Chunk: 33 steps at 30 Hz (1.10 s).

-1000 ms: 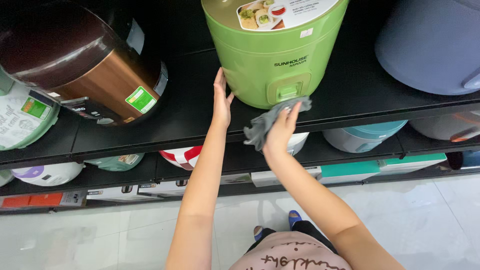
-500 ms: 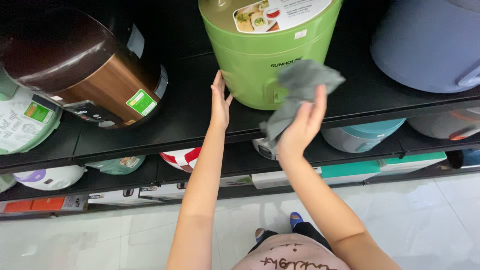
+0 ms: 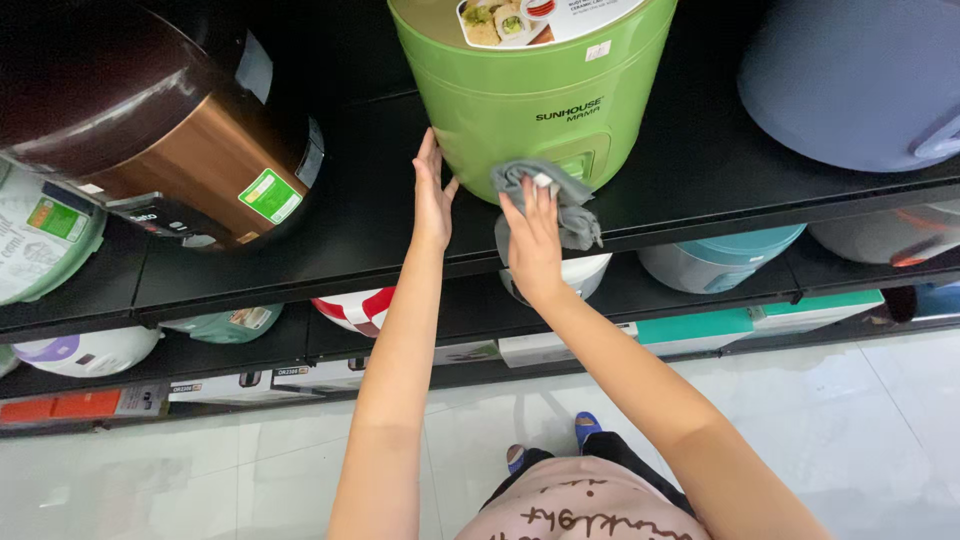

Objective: The person cleans rice cookers displayed on a shelf, wiping the lids, sides, and control panels of each rice cooker one by one with a cloth.

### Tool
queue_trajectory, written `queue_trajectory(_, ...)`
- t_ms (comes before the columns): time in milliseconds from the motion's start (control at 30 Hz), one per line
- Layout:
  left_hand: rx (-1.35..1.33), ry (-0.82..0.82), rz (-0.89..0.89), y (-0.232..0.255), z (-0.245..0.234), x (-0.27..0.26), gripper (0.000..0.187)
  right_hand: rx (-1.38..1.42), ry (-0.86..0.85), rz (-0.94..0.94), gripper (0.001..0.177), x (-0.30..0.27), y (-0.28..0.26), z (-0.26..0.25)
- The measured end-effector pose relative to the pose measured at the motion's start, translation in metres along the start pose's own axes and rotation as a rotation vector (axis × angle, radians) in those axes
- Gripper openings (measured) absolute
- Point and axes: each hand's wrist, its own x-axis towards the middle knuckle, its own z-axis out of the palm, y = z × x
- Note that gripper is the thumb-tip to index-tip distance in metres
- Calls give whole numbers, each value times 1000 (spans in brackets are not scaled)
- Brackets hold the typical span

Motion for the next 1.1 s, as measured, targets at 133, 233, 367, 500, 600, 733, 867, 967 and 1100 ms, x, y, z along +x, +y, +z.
queue_trajectory(133, 6, 10, -17, 0, 1, 0, 99, 26, -76, -99, 53, -3, 10, -27)
queue_trajectory(233, -2, 14, -6, -1, 1, 2, 97, -26, -121, -128, 51, -4, 17, -42)
queue_trajectory(367, -27, 5, 0, -2, -1, 2, 95, -61, -115, -97, 48, -9, 29, -55)
queue_trajectory(500, -26, 2, 26, -3, 0, 0, 92, -21, -71, -3, 42, -14, 35, -57)
queue_trajectory(600, -7, 10, -1, -1, 0, -1, 92, 3, -23, 56, 40, -18, 39, -56)
queue_trajectory(733, -10, 4, 10, -4, -2, 1, 93, 156, 72, 171, 39, -20, 49, -59)
queue_trajectory(867, 1, 24, -8, -4, -2, 4, 94, 279, 138, 351, 42, 13, 61, -64)
queue_trajectory(967, -7, 26, -16, -3, -2, 2, 94, 235, 104, 345, 42, 44, 57, -64)
queue_trajectory(1100, -17, 33, -22, -4, -3, 2, 93, -30, 93, -104, 47, 58, 28, -39)
